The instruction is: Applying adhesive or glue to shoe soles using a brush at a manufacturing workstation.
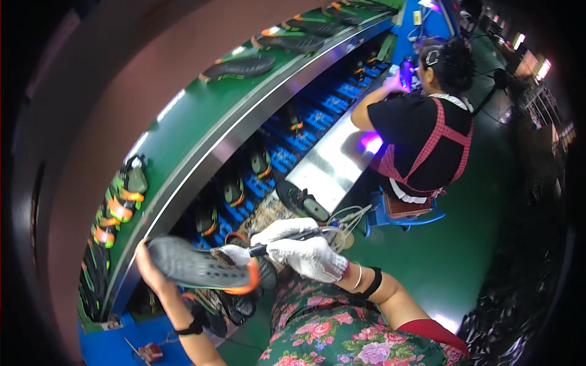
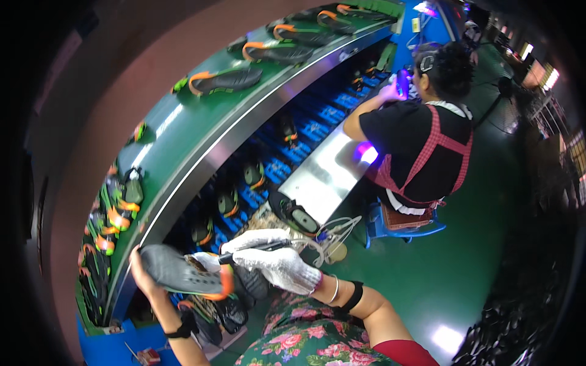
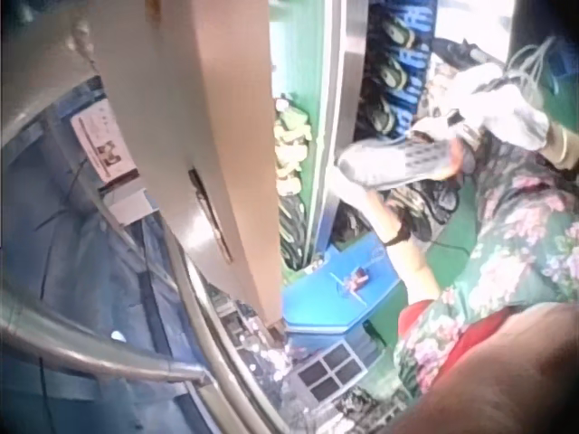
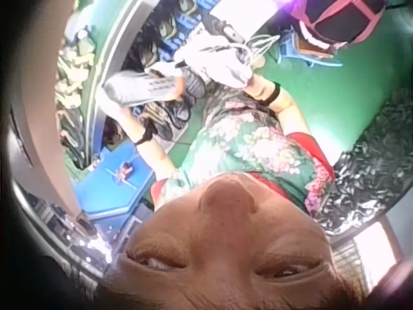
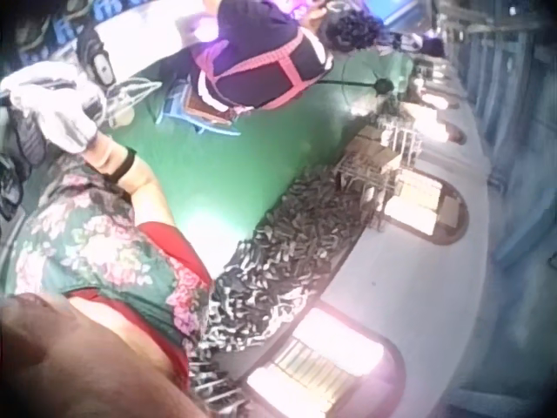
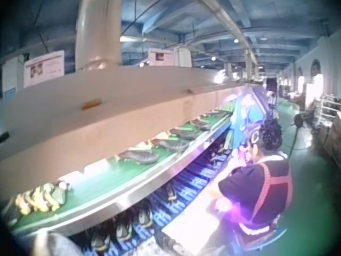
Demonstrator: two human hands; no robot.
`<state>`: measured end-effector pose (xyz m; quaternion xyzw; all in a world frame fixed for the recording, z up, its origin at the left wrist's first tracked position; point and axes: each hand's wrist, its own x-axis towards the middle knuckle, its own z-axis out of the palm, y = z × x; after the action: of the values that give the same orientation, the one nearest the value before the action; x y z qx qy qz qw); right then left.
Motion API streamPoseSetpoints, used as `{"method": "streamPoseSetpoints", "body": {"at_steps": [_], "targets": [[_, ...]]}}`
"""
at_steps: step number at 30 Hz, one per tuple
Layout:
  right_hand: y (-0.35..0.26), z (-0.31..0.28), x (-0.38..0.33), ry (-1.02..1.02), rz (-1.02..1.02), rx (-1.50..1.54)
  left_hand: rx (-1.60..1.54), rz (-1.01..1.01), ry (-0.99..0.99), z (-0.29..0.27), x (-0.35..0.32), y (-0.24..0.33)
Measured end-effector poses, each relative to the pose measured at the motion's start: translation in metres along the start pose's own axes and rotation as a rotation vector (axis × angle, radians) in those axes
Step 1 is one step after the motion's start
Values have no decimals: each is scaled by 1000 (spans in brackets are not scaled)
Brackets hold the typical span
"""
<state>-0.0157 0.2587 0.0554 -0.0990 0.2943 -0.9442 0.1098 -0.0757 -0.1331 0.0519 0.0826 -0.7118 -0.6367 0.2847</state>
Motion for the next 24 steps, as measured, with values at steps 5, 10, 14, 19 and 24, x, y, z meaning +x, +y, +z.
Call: {"method": "streamPoseSetpoints", "body": {"at_steps": [5, 10, 14, 19, 24], "targets": [[12, 24, 7, 8, 50, -352, -133, -475, -494, 69, -47, -44], [28, 24, 8, 37, 14, -532, -398, -1047, -465, 78, -114, -76], [43, 25, 5, 96, -12, -555, -1341, -1421, -533, 48, -171, -57], [45, 40, 8, 180, 27, -555, -1394, -1427, -738, 45, -201, -26], [50, 63, 11, 175, 97, -731, -1359, -1235, -643, 46, -168, -5]]}}
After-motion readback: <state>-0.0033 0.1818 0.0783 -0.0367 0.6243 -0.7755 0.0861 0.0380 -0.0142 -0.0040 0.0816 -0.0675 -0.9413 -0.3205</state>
